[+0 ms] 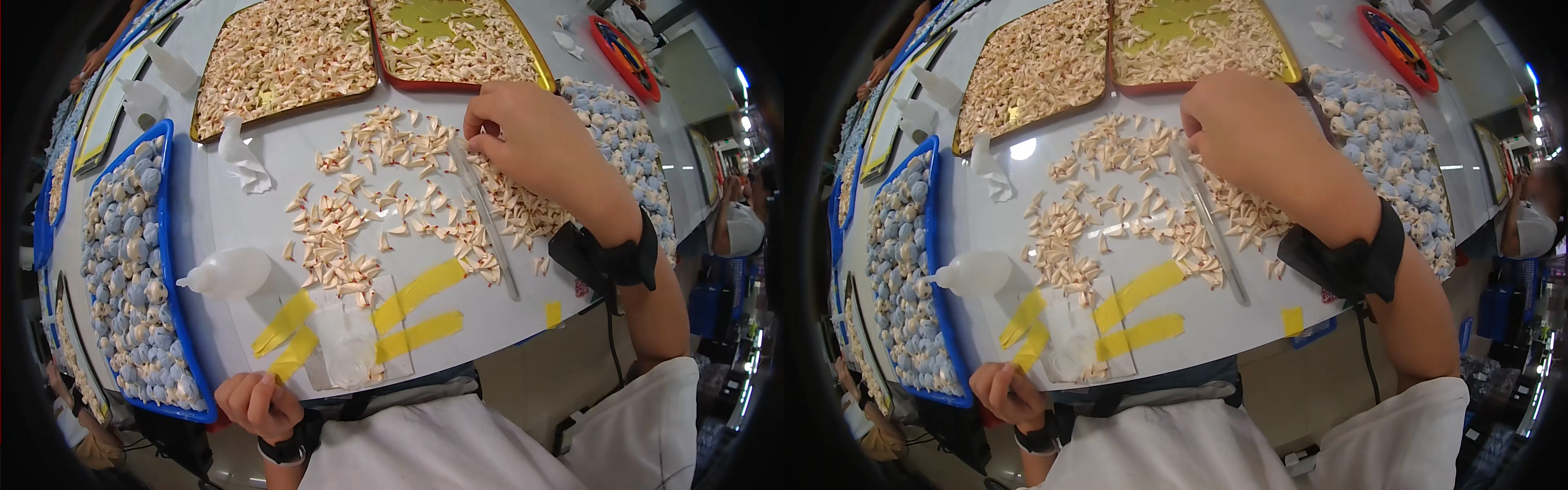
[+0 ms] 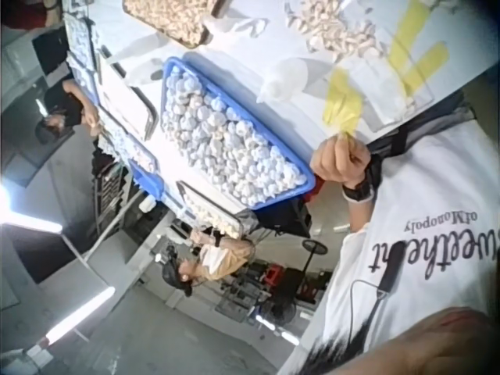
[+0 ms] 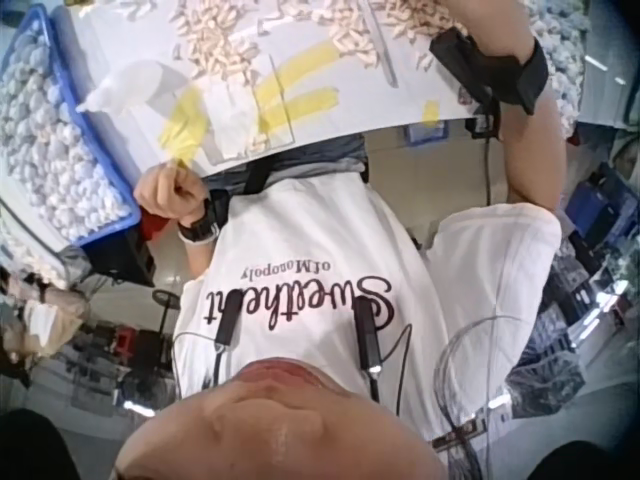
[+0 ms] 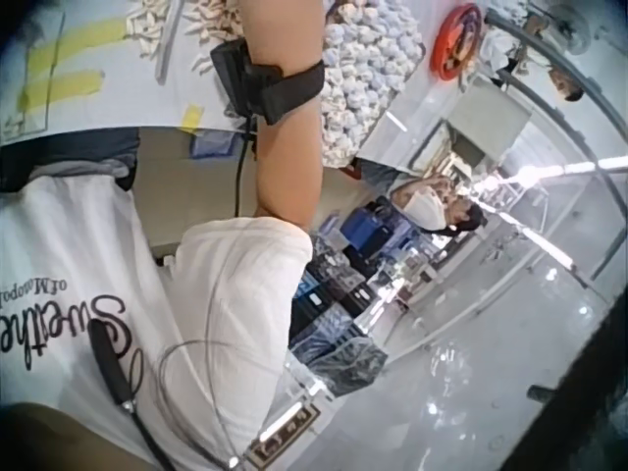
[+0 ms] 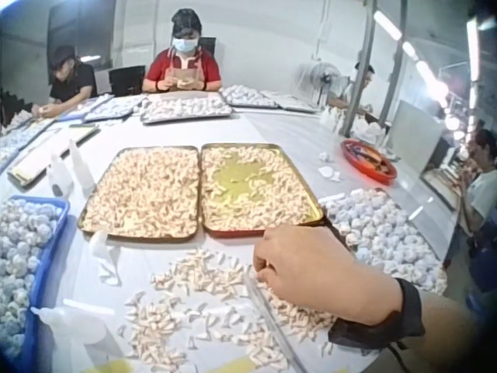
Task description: The person assembles doll heads by attaching small, petal-shaped hair pieces to the top of the heads. They pick up a doll head from a blue tray, apply adhesive from a bottle, and then meticulously place individual hair pieces onto the head. The process is repeated for multiple doll heads, with the person occasionally picking up new pieces from trays on the table.
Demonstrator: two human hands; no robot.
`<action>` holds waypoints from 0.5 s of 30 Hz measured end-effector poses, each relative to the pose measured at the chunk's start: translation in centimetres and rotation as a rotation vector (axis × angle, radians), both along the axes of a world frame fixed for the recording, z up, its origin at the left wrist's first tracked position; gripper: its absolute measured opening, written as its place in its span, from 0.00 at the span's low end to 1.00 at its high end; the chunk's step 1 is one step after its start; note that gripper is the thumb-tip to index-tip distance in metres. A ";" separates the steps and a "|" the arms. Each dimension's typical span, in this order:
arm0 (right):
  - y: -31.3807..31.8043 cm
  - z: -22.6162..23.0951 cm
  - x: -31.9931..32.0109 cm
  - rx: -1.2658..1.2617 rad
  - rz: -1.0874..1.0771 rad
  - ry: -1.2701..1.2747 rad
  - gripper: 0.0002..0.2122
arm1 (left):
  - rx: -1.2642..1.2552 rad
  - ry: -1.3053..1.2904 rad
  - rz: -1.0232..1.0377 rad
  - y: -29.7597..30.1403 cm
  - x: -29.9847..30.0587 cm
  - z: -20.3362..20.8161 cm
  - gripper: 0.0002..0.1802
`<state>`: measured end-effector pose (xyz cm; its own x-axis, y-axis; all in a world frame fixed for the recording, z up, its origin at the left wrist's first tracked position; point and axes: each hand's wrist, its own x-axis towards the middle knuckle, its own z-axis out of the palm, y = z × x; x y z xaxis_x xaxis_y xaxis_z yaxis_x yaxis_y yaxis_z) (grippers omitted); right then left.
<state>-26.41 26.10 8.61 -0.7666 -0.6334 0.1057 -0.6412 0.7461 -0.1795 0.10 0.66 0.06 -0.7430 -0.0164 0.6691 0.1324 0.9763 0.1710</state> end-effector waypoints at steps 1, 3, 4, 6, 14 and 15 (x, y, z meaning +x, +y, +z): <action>0.0 0.0 0.0 0.002 0.003 0.007 0.04 | 0.001 -0.005 -0.001 0.0 0.0 0.0 0.06; 0.0 -0.2 -0.1 0.008 0.005 0.008 0.04 | 0.000 -0.001 0.003 0.1 0.0 0.0 0.05; 0.0 -0.3 -0.3 0.011 0.004 0.001 0.05 | 0.000 0.000 0.006 0.1 0.0 0.0 0.05; 0.1 -0.2 -0.4 0.017 -0.009 -0.025 0.05 | 0.007 -0.003 0.003 0.1 0.0 -0.1 0.05; 1.3 0.9 -0.2 -0.127 0.032 0.070 0.05 | 0.010 -0.006 -0.009 -0.1 0.0 0.0 0.05; 1.5 1.4 0.0 -0.167 0.018 0.067 0.05 | 0.010 -0.004 -0.011 -0.1 -0.1 0.0 0.05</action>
<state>-26.41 27.57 9.96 -0.7430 -0.6163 0.2612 -0.6689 0.6979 -0.2559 0.02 0.60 0.10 -0.7459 -0.0155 0.6659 0.1419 0.9731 0.1816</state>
